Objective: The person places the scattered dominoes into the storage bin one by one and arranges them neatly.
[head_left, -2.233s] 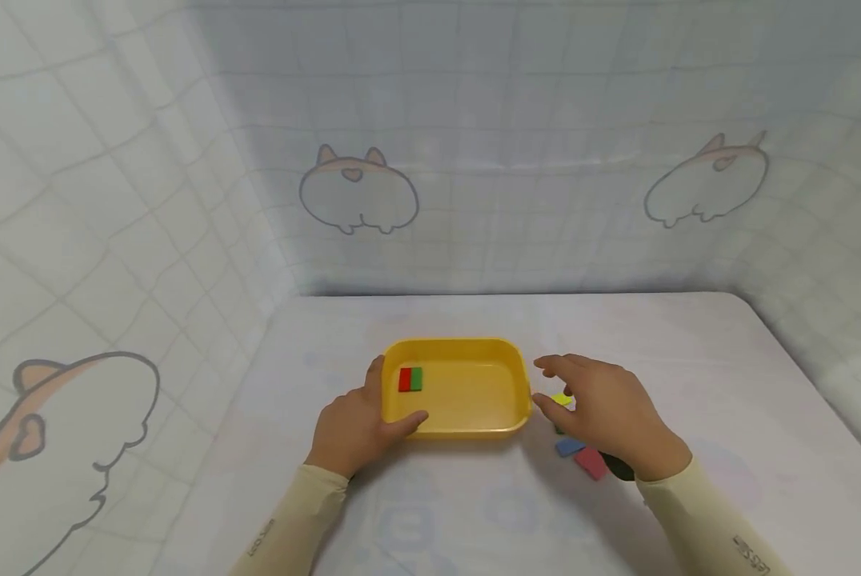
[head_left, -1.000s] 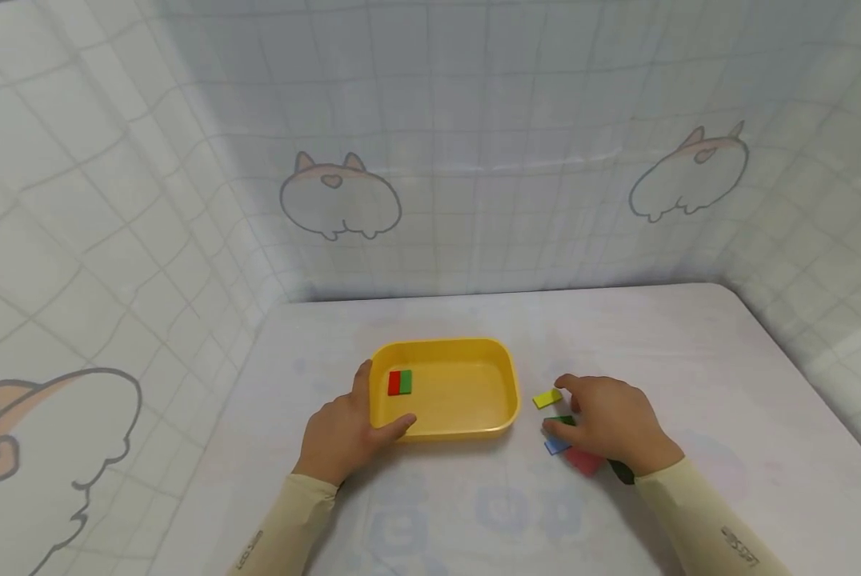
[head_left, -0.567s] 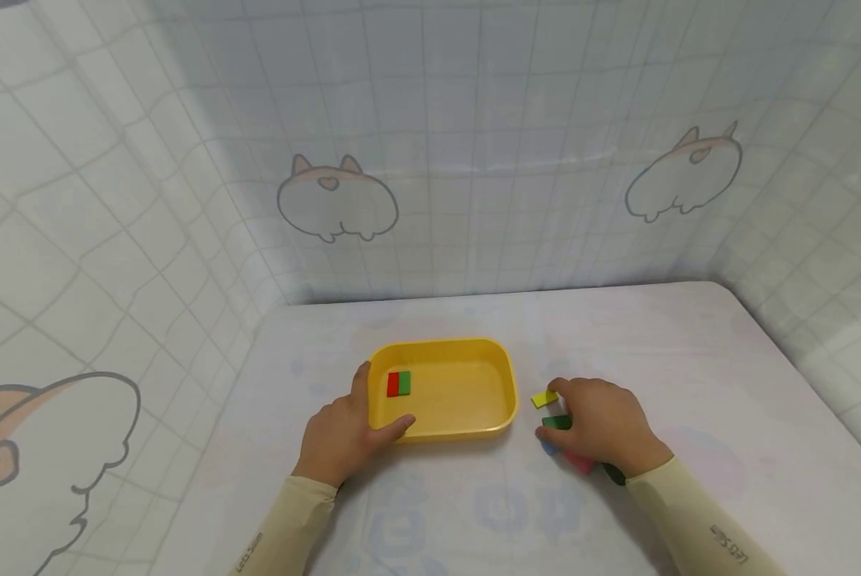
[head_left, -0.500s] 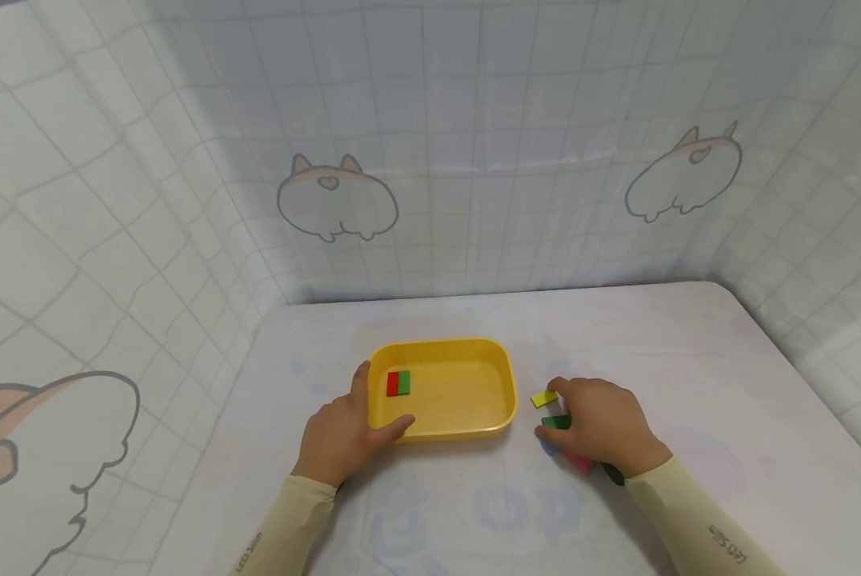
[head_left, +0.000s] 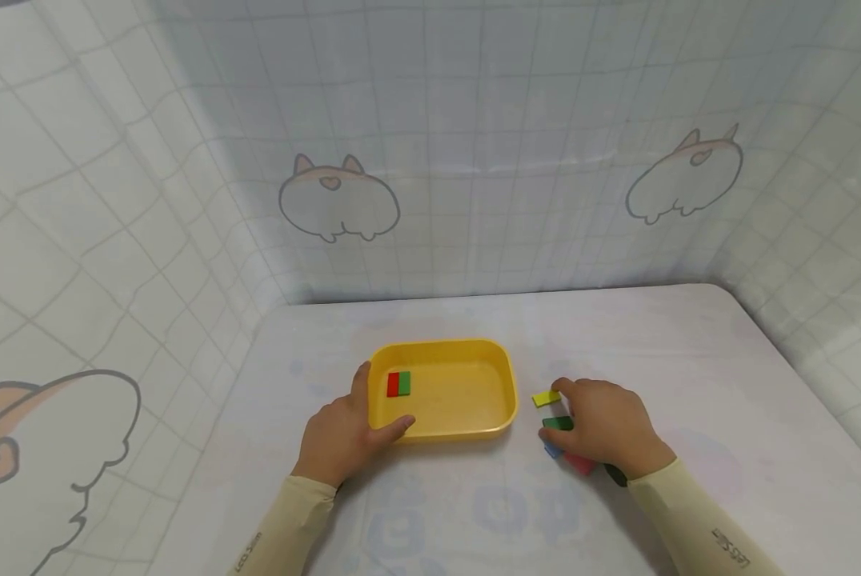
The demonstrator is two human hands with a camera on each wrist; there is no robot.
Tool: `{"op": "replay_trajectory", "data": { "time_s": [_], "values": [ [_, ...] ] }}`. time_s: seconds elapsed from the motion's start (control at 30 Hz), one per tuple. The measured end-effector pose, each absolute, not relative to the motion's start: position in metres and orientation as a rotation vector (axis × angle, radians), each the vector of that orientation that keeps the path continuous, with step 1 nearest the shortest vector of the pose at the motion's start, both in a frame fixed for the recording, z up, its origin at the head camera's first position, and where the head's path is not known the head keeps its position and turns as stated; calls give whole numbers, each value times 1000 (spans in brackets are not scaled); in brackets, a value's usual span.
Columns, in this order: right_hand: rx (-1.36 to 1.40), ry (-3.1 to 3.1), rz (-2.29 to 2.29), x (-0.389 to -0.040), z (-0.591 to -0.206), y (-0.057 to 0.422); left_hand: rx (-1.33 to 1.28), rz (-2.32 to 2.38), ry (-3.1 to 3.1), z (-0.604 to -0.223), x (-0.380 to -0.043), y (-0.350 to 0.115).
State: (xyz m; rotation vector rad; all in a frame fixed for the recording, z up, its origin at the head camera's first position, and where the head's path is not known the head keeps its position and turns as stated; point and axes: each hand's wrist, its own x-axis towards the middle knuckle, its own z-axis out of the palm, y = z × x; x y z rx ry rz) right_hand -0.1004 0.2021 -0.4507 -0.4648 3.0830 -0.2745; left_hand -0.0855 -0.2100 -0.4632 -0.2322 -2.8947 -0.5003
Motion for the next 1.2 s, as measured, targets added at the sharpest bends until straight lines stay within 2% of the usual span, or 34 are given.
{"op": "replay_trajectory", "data": {
  "time_s": [1.2],
  "values": [
    [-517,3105,-337,-96,-447,200,-248,-502,-2886,-464,-86,-212]
  ]
}}
